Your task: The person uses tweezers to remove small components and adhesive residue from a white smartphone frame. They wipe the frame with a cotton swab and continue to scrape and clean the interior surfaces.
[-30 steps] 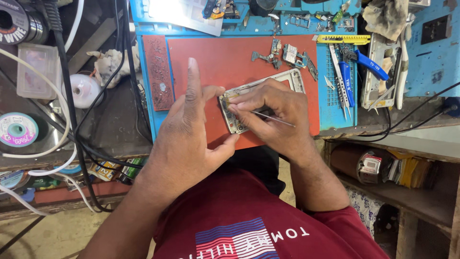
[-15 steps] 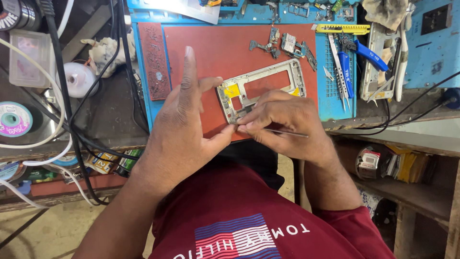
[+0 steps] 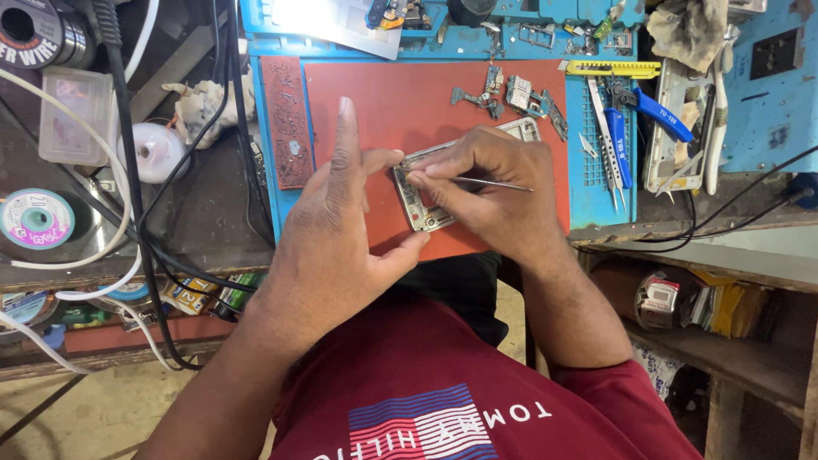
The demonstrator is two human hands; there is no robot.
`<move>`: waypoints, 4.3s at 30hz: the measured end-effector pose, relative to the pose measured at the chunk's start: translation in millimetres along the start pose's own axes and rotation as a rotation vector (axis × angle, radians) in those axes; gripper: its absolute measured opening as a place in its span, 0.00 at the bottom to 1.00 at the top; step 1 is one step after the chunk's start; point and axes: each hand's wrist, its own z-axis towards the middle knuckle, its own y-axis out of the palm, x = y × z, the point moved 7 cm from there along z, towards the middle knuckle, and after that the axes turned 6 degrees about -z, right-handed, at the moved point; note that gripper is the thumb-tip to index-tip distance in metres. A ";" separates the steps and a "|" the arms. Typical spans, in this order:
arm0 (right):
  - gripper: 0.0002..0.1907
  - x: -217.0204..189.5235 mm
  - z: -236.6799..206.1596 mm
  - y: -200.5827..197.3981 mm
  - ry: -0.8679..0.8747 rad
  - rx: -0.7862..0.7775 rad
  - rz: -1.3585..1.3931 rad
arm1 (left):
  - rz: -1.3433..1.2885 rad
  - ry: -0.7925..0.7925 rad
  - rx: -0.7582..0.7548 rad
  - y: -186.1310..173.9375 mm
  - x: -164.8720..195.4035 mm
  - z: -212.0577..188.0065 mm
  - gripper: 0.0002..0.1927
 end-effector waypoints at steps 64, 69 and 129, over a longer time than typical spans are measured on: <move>0.05 14.7 -0.9 -30.3 0.046 0.107 -0.064 | 0.124 0.092 -0.296 7.4 13.6 20.6 0.85; 0.06 17.7 -2.0 -26.2 0.043 0.065 -0.098 | 0.124 0.021 -0.362 12.4 4.7 24.4 0.85; 0.09 -3.5 -9.7 -23.7 -0.118 0.061 -0.240 | 0.385 -0.041 -0.132 38.9 22.7 2.2 0.84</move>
